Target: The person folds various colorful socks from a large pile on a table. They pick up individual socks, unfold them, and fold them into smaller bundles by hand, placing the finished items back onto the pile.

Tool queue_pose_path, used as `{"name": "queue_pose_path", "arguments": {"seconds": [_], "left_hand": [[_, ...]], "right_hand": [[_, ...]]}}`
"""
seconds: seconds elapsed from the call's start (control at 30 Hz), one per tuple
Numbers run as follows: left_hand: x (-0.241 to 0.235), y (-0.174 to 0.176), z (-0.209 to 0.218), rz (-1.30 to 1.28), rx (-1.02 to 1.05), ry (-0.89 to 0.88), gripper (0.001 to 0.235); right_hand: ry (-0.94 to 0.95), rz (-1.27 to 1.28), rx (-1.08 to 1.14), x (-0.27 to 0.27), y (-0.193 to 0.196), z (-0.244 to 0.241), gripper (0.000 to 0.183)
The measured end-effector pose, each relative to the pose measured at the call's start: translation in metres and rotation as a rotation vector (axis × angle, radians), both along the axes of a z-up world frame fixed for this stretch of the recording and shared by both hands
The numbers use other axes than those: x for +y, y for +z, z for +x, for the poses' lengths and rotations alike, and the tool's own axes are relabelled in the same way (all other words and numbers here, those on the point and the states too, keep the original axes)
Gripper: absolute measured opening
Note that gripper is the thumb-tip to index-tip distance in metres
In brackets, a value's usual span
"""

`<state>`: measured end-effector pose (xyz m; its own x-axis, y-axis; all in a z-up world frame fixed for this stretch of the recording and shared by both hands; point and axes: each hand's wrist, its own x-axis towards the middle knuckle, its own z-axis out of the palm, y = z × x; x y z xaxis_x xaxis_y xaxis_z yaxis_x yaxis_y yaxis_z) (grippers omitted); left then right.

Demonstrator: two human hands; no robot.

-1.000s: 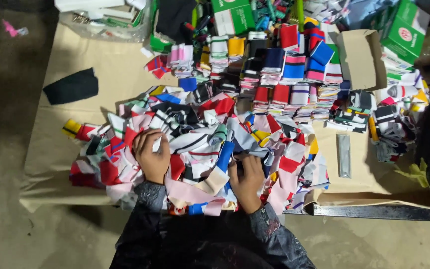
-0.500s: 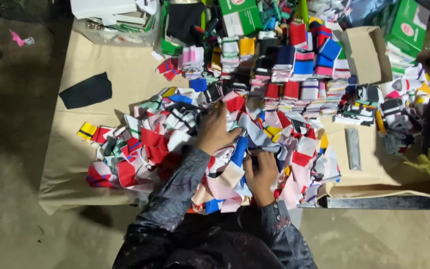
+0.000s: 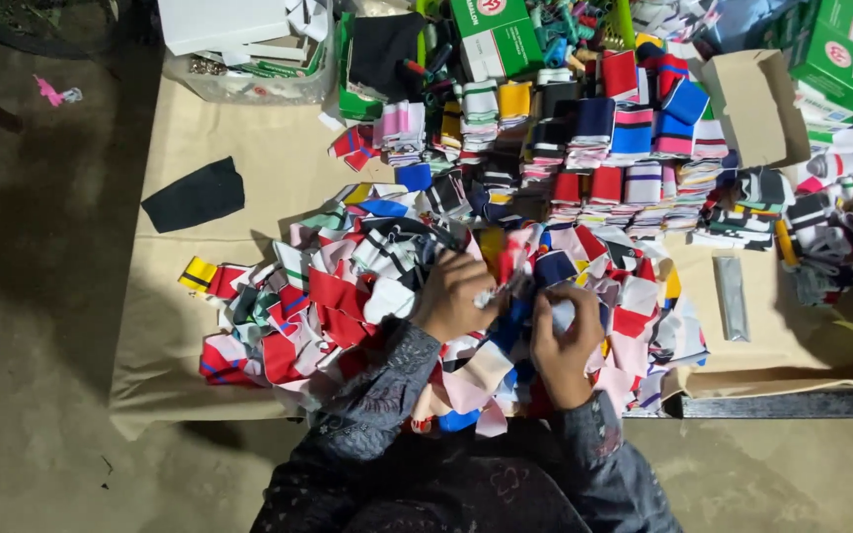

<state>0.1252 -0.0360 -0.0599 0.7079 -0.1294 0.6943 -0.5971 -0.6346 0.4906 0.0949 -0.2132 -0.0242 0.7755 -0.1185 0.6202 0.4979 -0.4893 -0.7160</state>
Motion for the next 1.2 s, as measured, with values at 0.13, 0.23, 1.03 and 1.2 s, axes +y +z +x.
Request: {"name": "queue_pose_path", "arguments": {"seconds": [0.13,0.23,1.03,1.2], "left_hand": [[-0.001,-0.014,-0.008,-0.080,-0.100,-0.010,0.023],[0.004,-0.015,-0.007,-0.210,-0.067,0.052,0.015],[0.028,0.065,-0.093,-0.291,0.375,0.027,0.018],[0.017,0.043,-0.117,0.166,0.426,-0.089,0.072]], "right_hand": [[0.283,-0.084,0.161,0.032,0.049,0.040,0.019],[0.498,-0.174,0.257,0.042,0.025,0.064,0.021],[0.062,-0.027,0.286,-0.031,-0.054,0.048,0.031],[0.094,-0.053,0.321,-0.020,-0.019,0.041,0.022]]}}
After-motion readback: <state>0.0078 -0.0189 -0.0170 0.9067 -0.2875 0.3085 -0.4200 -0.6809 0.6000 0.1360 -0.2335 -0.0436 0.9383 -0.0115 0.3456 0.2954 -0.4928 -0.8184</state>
